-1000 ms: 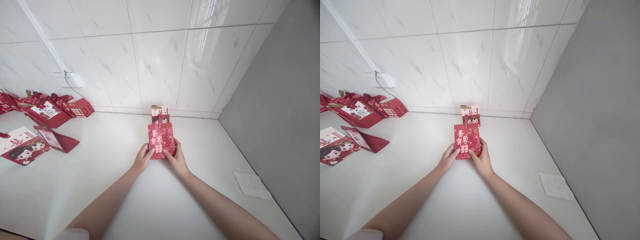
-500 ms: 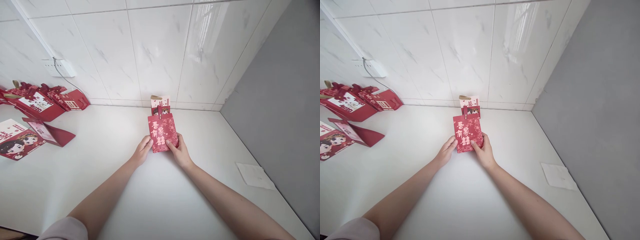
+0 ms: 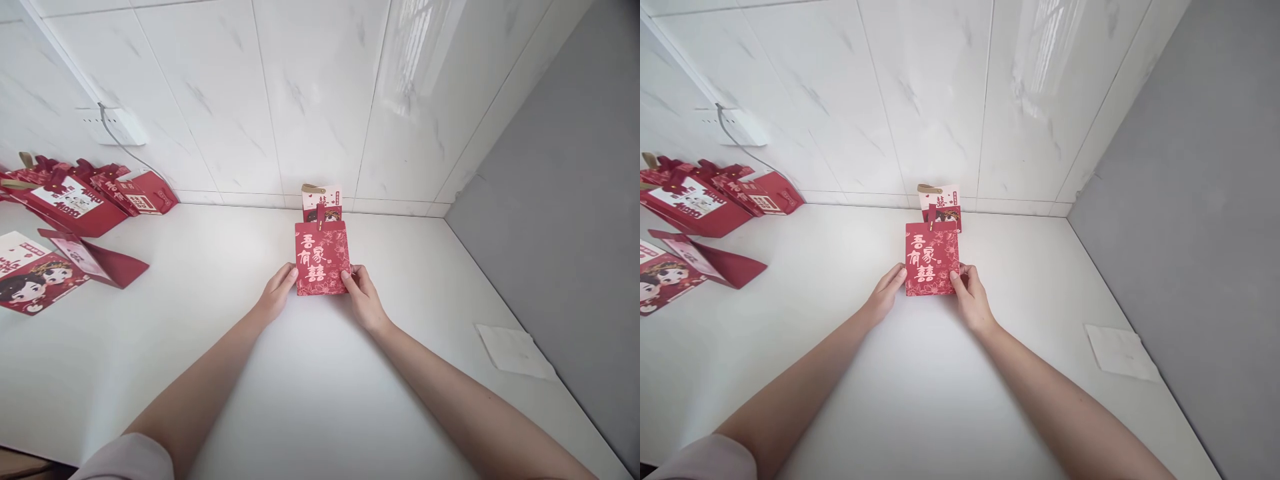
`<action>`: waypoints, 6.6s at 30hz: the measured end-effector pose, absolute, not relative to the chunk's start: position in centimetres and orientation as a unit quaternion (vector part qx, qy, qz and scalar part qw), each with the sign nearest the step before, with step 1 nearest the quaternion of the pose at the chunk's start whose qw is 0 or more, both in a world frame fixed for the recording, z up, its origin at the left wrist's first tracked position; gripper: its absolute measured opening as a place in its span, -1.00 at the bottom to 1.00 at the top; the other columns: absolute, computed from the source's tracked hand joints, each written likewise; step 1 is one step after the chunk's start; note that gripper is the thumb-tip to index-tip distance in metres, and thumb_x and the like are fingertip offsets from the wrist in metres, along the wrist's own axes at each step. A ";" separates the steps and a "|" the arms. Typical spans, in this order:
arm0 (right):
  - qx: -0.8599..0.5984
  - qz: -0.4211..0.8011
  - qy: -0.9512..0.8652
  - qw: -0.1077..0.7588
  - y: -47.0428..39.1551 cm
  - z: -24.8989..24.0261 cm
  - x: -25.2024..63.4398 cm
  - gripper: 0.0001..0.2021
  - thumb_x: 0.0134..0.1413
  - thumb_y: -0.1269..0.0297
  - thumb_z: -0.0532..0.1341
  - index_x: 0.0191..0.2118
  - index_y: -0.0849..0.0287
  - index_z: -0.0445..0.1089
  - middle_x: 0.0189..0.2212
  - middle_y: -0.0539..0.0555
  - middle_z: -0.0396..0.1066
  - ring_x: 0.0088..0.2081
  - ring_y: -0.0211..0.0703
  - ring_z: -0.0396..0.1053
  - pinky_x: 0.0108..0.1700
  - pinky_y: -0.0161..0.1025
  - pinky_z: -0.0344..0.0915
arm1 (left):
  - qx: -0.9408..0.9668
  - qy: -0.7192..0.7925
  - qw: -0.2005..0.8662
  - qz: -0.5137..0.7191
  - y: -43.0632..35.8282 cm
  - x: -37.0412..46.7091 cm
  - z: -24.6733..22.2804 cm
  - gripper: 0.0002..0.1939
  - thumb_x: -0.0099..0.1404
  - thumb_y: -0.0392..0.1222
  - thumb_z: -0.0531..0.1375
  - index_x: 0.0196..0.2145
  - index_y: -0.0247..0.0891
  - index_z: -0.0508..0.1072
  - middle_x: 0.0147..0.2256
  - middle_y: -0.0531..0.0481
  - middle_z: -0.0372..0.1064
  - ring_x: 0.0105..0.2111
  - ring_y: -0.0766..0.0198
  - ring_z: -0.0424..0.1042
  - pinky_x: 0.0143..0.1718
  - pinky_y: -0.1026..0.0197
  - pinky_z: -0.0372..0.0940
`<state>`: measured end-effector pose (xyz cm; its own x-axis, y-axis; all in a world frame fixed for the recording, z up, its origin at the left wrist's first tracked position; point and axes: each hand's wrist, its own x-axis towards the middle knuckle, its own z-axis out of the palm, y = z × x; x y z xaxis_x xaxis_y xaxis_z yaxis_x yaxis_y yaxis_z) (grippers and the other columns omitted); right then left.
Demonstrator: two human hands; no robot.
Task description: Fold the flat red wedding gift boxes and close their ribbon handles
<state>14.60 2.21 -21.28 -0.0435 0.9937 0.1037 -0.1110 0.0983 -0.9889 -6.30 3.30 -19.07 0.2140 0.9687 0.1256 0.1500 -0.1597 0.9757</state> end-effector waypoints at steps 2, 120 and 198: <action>-0.425 0.514 -0.512 0.542 2.3 -21.2 14.6 -0.73 0.22 -0.02 0.13 -0.28 0.07 0.17 -0.06 0.02 0.37 -0.09 -0.13 0.32 -0.02 -0.17 0.24 | 0.626 0.453 0.465 0.432 3.4 -6.5 -19.1 -0.59 0.41 0.15 -0.02 -0.27 -0.25 0.36 -0.24 -0.03 0.39 -0.17 0.19 0.33 -0.06 0.16 0.21; -0.530 0.342 -0.654 0.417 1.7 -20.9 14.9 -0.41 -0.02 0.14 0.33 0.13 -0.07 0.14 0.02 0.01 0.42 -0.09 -0.04 0.46 -0.07 -0.08 0.42 | 0.798 0.517 0.251 0.181 2.4 -6.7 -17.6 -0.37 0.36 0.03 0.09 0.31 -0.08 0.02 -0.56 0.18 0.22 -0.54 0.30 0.28 -0.40 0.29 0.17; -0.472 0.448 -0.556 0.517 3.3 -21.8 15.8 -0.32 0.21 0.01 0.10 0.35 -0.07 -0.20 0.16 0.15 0.20 -0.12 -0.12 0.44 -0.01 -0.06 0.38 | 0.547 0.513 0.338 0.569 4.5 -6.7 -20.6 -0.52 0.38 0.17 0.01 0.12 -0.15 0.25 0.24 -0.13 0.16 0.25 0.13 0.18 0.24 0.02 0.12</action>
<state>15.84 3.26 -21.76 -0.0197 0.9884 0.1505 0.0619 0.1515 -0.9865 -6.72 4.53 -20.58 -0.1731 0.9455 0.2759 0.1768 -0.2458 0.9531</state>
